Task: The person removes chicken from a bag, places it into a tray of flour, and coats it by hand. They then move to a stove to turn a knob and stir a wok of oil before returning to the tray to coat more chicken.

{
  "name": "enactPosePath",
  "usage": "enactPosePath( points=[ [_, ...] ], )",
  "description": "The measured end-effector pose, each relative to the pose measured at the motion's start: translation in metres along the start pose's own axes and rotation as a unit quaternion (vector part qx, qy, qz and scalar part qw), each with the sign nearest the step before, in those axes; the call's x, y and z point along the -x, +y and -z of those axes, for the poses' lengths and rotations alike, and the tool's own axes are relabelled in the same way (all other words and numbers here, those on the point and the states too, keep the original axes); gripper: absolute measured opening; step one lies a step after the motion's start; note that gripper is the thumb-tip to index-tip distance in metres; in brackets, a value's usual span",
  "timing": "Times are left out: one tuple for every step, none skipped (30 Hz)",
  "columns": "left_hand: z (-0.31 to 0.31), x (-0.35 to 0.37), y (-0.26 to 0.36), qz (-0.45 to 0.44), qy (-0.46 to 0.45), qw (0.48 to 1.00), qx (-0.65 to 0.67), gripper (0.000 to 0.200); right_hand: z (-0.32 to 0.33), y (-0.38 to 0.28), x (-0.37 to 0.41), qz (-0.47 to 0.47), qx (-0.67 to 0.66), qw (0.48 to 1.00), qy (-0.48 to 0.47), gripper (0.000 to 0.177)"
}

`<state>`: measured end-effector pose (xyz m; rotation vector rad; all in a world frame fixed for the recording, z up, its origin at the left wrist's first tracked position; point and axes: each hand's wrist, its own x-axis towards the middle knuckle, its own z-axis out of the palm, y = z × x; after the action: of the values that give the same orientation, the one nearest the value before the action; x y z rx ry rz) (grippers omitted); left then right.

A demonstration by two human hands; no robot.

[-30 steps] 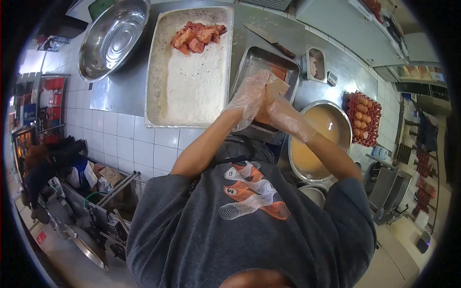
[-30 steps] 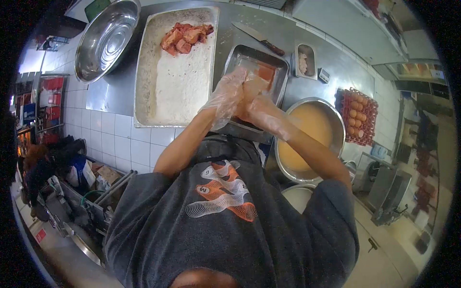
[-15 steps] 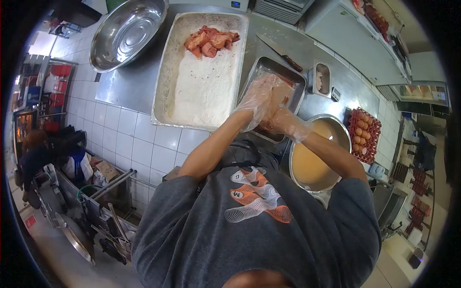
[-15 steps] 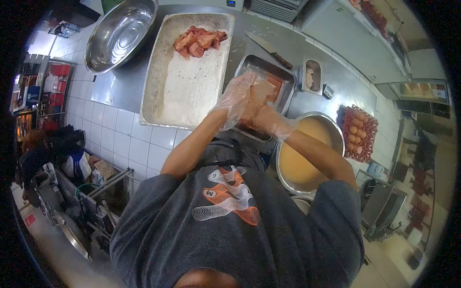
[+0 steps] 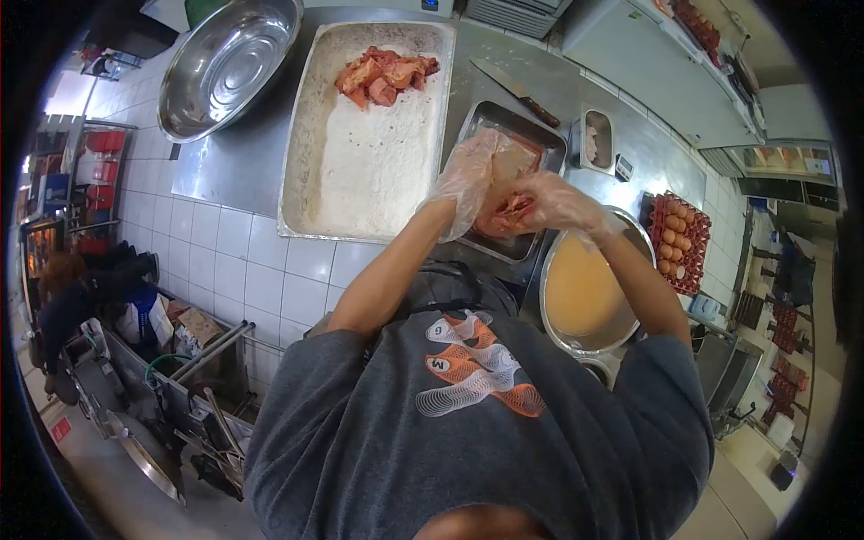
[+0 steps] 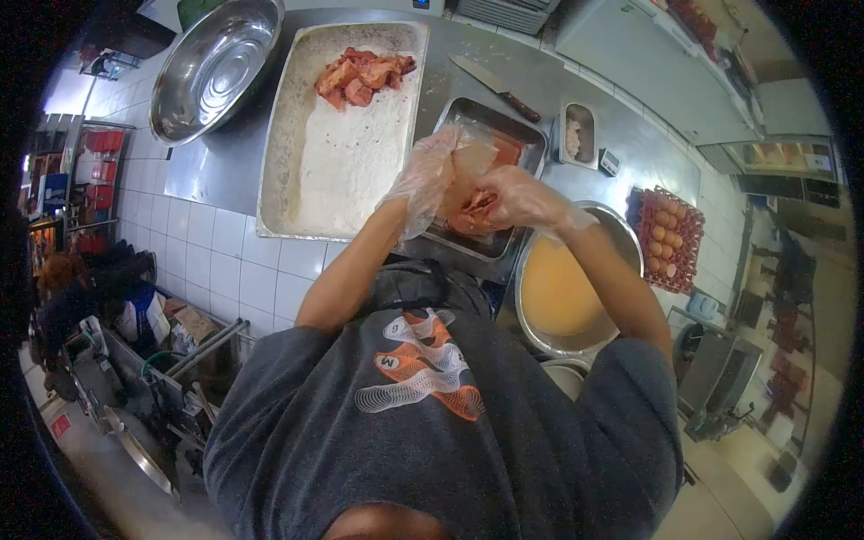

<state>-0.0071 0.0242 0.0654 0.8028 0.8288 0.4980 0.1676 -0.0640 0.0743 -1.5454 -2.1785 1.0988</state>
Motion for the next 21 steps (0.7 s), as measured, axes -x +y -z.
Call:
enactPosePath(
  points=[
    [0.004, -0.003, -0.003, 0.005, 0.01, 1.0, -0.009, 0.033, 0.014, -0.007, 0.004, -0.014, -0.014, 1.0, 0.001, 0.032],
    [0.01, -0.01, -0.01, 0.01, 0.02, 1.0, -0.018, 0.034, 0.028, -0.015, 0.006, -0.028, -0.028, 0.999, 0.001, 0.032],
    [0.013, -0.012, -0.011, 0.016, 0.029, 0.999, -0.027, 0.035, 0.041, -0.023, 0.006, -0.072, -0.092, 0.993, -0.012, 0.031],
    [0.015, -0.013, -0.012, 0.038, 0.029, 0.999, -0.026, 0.035, 0.056, -0.032, 0.006, -0.116, -0.156, 0.981, -0.024, 0.03],
    [0.016, -0.011, -0.009, 0.059, 0.029, 0.998, -0.026, 0.036, 0.07, -0.04, 0.004, -0.159, -0.218, 0.962, -0.035, 0.029],
    [0.018, -0.01, -0.006, 0.079, 0.029, 0.996, -0.025, 0.036, 0.081, -0.049, 0.003, -0.157, -0.295, 0.942, -0.004, 0.03],
    [0.019, -0.011, -0.01, 0.079, 0.028, 0.996, 0.019, 0.038, 0.09, -0.048, -0.001, -0.139, -0.311, 0.94, 0.025, 0.033],
    [0.018, -0.014, -0.018, 0.077, 0.028, 0.995, 0.063, 0.04, 0.1, -0.046, -0.009, -0.119, -0.326, 0.936, 0.053, 0.036],
    [0.016, -0.013, -0.019, 0.074, 0.03, 0.991, 0.108, 0.042, 0.108, -0.051, -0.021, -0.112, -0.323, 0.936, 0.086, 0.036],
    [0.018, -0.012, -0.019, 0.075, 0.015, 0.987, 0.14, 0.04, 0.113, -0.058, -0.037, -0.104, -0.322, 0.934, 0.119, 0.036],
    [0.018, -0.008, -0.018, 0.076, -0.001, 0.982, 0.171, 0.04, 0.115, -0.063, -0.054, -0.097, -0.321, 0.93, 0.151, 0.036],
    [0.018, -0.004, -0.016, 0.077, -0.018, 0.976, 0.202, 0.041, 0.113, -0.066, -0.076, -0.095, -0.388, 0.904, 0.154, 0.036],
    [0.019, 0.0, -0.014, 0.082, -0.022, 0.976, 0.203, 0.043, 0.109, -0.068, -0.102, -0.094, -0.453, 0.873, 0.157, 0.036],
    [0.019, 0.001, -0.014, 0.083, -0.019, 0.975, 0.206, 0.043, 0.105, -0.066, -0.127, -0.094, -0.515, 0.837, 0.16, 0.036],
    [0.02, 0.002, -0.014, 0.083, -0.017, 0.974, 0.21, 0.043, 0.102, -0.054, -0.154, -0.117, -0.521, 0.831, 0.154, 0.031],
    [0.021, 0.002, -0.014, 0.083, -0.014, 0.973, 0.213, 0.043, 0.094, -0.035, -0.184, -0.14, -0.526, 0.826, 0.148, 0.027],
    [0.023, 0.004, -0.015, 0.075, -0.024, 0.974, 0.214, 0.043, 0.086, -0.021, -0.211, -0.163, -0.532, 0.819, 0.142, 0.023],
    [0.025, 0.004, -0.016, 0.066, -0.034, 0.974, 0.215, 0.043, 0.08, -0.016, -0.234, -0.181, -0.541, 0.811, 0.128, 0.027],
    [0.027, 0.005, -0.018, 0.057, -0.044, 0.974, 0.216, 0.043, 0.074, -0.014, -0.255, -0.198, -0.55, 0.803, 0.114, 0.03],
    [0.029, 0.005, -0.021, 0.046, -0.046, 0.972, 0.225, 0.043, 0.068, -0.007, -0.276, -0.216, -0.558, 0.795, 0.1, 0.034],
    [0.03, 0.004, -0.025, 0.035, -0.048, 0.97, 0.234, 0.043, 0.058, 0.025, -0.302, -0.203, -0.576, 0.789, 0.074, 0.032]
  ],
)
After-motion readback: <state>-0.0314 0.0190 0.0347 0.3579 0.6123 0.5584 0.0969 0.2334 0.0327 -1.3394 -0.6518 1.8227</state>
